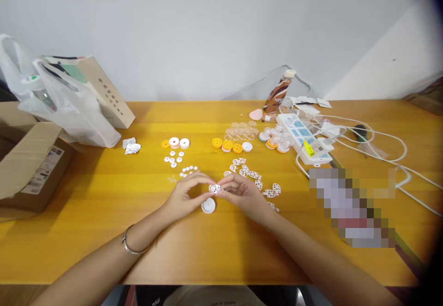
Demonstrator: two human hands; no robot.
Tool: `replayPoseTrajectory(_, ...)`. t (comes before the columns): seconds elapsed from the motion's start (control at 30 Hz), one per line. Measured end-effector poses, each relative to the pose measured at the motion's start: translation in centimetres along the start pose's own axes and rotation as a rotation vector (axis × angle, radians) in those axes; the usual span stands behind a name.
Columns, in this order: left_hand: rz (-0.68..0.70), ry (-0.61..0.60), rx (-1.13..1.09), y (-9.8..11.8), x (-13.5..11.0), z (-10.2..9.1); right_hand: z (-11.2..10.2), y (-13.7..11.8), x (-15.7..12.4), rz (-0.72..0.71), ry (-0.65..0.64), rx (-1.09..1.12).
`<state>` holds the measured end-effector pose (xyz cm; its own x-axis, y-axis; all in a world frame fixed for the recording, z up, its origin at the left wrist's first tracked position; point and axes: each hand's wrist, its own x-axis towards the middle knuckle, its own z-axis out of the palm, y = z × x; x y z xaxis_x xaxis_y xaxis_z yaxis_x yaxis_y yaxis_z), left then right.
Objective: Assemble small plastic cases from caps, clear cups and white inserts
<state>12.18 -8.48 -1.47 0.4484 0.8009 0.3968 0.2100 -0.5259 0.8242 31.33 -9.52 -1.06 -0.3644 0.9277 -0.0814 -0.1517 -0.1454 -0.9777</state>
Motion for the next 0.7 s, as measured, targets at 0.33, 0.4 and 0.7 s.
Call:
replayPoseTrajectory(0.33, -0.272, 0.034, -0.21, 0.3, -0.2, 0.7, 0.4, 0.7, -0.4, -0.207, 0.06, -0.28)
replayPoseTrajectory(0.4, -0.319, 0.031, -0.262, 0.5, -0.1, 0.8, 0.5, 0.7, -0.6, -0.288, 0.074, -0.38)
replayPoseTrajectory(0.7, -0.331, 0.01, -0.272, 0.6, -0.3, 1.2, 0.4, 0.9, -1.5, -0.515, 0.095, -0.76)
